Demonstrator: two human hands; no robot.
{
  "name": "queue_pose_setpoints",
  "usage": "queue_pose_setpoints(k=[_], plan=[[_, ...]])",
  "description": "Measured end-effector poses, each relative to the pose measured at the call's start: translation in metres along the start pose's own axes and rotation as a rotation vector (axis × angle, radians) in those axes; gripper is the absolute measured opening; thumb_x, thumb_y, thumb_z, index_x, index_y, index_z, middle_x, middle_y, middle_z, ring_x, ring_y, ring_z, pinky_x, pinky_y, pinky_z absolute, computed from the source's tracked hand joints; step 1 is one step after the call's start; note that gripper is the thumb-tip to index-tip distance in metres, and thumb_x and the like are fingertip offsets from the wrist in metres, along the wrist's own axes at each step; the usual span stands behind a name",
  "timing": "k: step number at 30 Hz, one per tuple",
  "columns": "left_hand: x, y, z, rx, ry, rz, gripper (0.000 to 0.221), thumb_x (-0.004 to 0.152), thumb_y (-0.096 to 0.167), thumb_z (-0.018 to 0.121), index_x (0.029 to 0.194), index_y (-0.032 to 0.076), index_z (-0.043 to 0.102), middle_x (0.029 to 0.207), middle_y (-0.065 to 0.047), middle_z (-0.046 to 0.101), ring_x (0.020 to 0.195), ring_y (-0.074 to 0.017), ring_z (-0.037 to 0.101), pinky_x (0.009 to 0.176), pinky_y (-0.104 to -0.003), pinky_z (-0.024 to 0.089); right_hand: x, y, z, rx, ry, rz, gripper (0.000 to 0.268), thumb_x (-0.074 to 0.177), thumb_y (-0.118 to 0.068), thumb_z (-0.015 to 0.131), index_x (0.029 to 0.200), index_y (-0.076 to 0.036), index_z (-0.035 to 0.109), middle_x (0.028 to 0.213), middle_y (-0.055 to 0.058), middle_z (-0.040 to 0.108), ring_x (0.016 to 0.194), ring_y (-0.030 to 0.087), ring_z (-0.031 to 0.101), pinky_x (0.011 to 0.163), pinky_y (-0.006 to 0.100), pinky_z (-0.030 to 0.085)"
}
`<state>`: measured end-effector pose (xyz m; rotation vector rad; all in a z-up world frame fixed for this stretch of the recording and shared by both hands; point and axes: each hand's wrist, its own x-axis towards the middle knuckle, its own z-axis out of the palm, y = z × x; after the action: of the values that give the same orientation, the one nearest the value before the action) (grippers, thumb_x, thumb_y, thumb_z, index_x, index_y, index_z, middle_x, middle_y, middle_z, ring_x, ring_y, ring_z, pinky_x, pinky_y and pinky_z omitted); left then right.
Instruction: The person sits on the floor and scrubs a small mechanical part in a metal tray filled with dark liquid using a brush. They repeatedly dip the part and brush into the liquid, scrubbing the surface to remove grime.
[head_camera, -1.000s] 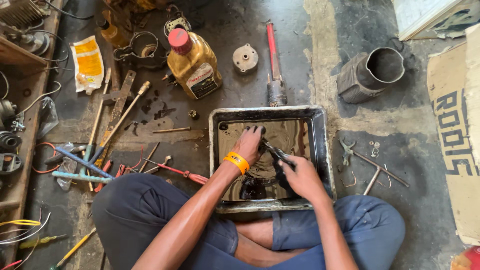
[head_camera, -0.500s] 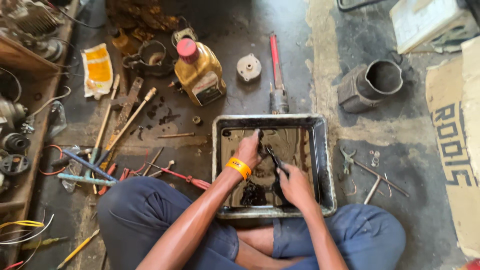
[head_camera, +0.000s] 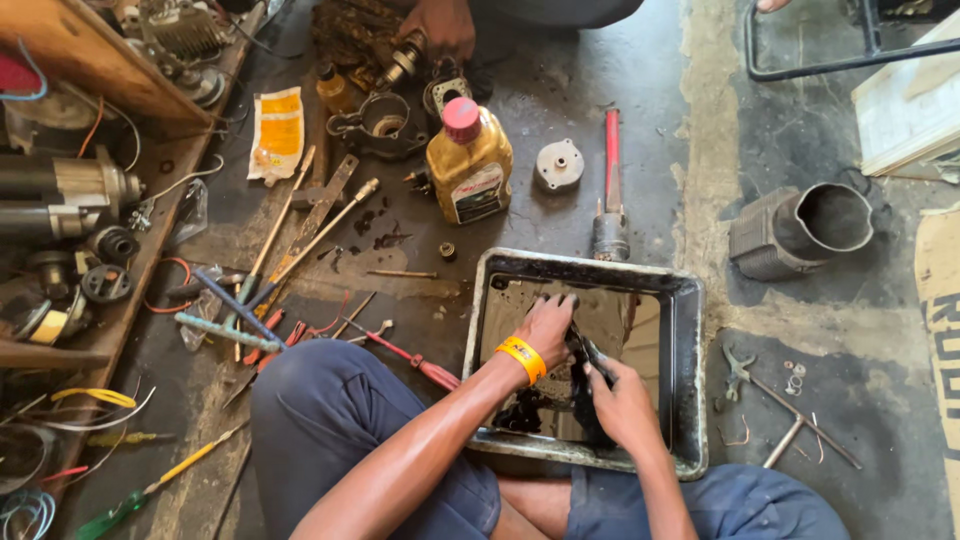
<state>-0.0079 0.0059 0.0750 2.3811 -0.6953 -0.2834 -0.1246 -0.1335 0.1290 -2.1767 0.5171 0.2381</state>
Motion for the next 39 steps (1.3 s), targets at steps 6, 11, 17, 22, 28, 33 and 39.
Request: queue_pose_setpoints(k=[6,11,17,22,28,33,39], plan=[[0.001,0.0,-0.002,0.051,0.03,0.092,0.062,0.066,0.005,0.08,0.122,-0.004,0.054,0.108,-0.023,0.065,0.109,-0.0435,0.059,0.107,-0.05,0.043,0.002,-0.001,0.0,-0.032,-0.012,0.086,0.033,0.094,-0.03,0.063,0.114,-0.005,0.073,0.086,0.024,0.076,0.081,0.038,0.074,0.077,0.043,0.054],[-0.002,-0.007,0.01,-0.004,0.045,0.059,0.052,0.074,-0.004,0.069,0.125,-0.001,0.056,0.104,-0.021,0.069,0.103,-0.0423,0.064,0.101,-0.049,0.048,-0.006,0.006,0.007,-0.002,0.041,-0.076,0.035,0.095,-0.029,0.062,0.117,-0.003,0.072,0.093,0.026,0.073,0.086,0.041,0.073,0.079,0.043,0.054],[0.003,-0.01,0.007,-0.079,0.047,0.035,0.067,0.071,-0.005,0.069,0.135,-0.006,0.048,0.086,-0.027,0.068,0.09,-0.047,0.064,0.096,-0.052,0.049,0.003,0.002,0.015,-0.044,0.13,-0.114,0.033,0.097,-0.027,0.061,0.116,-0.003,0.073,0.098,0.027,0.073,0.096,0.044,0.07,0.083,0.045,0.054],[0.011,-0.014,0.011,-0.073,0.059,-0.023,0.068,0.074,-0.006,0.068,0.139,-0.002,0.048,0.086,-0.029,0.068,0.086,-0.0476,0.066,0.081,-0.053,0.055,0.004,-0.004,0.013,0.012,0.094,-0.054,0.034,0.096,-0.027,0.059,0.12,-0.006,0.071,0.098,0.028,0.072,0.094,0.044,0.071,0.083,0.047,0.054],[0.002,-0.021,0.029,-0.12,0.179,-0.023,0.06,0.072,0.0,0.072,0.129,-0.004,0.052,0.085,-0.029,0.069,0.083,-0.0488,0.067,0.072,-0.054,0.056,-0.008,-0.001,0.014,-0.032,0.102,-0.019,0.033,0.097,-0.026,0.058,0.119,-0.004,0.072,0.101,0.029,0.072,0.099,0.047,0.068,0.083,0.048,0.054],[0.002,-0.015,0.021,-0.153,0.118,-0.023,0.056,0.074,0.003,0.073,0.127,-0.002,0.054,0.081,-0.028,0.068,0.081,-0.0486,0.067,0.072,-0.053,0.056,-0.003,-0.001,0.016,-0.055,0.072,-0.004,0.033,0.1,-0.025,0.056,0.117,-0.004,0.072,0.102,0.029,0.072,0.1,0.048,0.068,0.084,0.049,0.054],[0.009,-0.014,0.01,-0.076,0.072,-0.064,0.062,0.072,-0.002,0.069,0.132,-0.001,0.05,0.081,-0.03,0.067,0.082,-0.0489,0.067,0.074,-0.054,0.055,0.006,-0.002,0.019,-0.034,0.092,-0.071,0.034,0.095,-0.026,0.058,0.12,-0.007,0.072,0.107,0.029,0.07,0.105,0.048,0.066,0.088,0.049,0.053]])
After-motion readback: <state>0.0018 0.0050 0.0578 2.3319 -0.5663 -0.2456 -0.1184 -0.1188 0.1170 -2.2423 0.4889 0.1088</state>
